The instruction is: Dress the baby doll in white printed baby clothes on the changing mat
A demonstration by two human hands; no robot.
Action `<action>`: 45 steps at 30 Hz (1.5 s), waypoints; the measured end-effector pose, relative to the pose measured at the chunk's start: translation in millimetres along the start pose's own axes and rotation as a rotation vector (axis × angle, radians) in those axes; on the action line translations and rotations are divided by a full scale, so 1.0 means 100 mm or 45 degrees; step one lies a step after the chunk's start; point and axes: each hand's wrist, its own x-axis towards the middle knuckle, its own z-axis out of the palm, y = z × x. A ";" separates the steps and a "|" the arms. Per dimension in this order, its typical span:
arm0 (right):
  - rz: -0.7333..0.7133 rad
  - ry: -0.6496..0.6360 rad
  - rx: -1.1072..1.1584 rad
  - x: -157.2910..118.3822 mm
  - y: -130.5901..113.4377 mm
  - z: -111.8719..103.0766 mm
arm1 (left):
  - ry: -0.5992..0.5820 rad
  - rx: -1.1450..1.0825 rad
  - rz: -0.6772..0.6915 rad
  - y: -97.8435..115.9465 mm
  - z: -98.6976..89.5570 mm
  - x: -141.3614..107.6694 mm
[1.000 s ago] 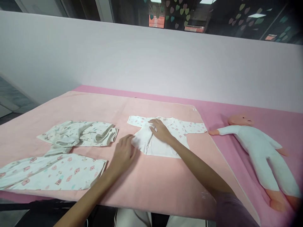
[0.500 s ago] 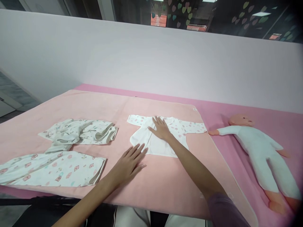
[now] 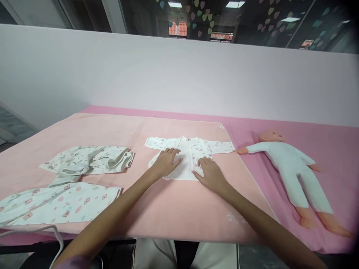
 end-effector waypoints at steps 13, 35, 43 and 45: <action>-0.074 -0.129 -0.094 -0.15 0.08 0.17 | -0.213 -0.277 -0.406 -0.11 0.66 1.51; 0.202 -0.149 0.492 -0.04 0.06 -0.04 | -0.154 -0.400 -0.504 -0.10 0.72 1.64; 0.559 0.146 0.268 -0.61 1.25 -0.53 | -0.125 -0.511 -0.028 0.51 0.91 1.86; 0.441 0.286 0.145 -0.72 1.30 -0.51 | -0.069 -0.399 0.158 0.51 1.03 1.72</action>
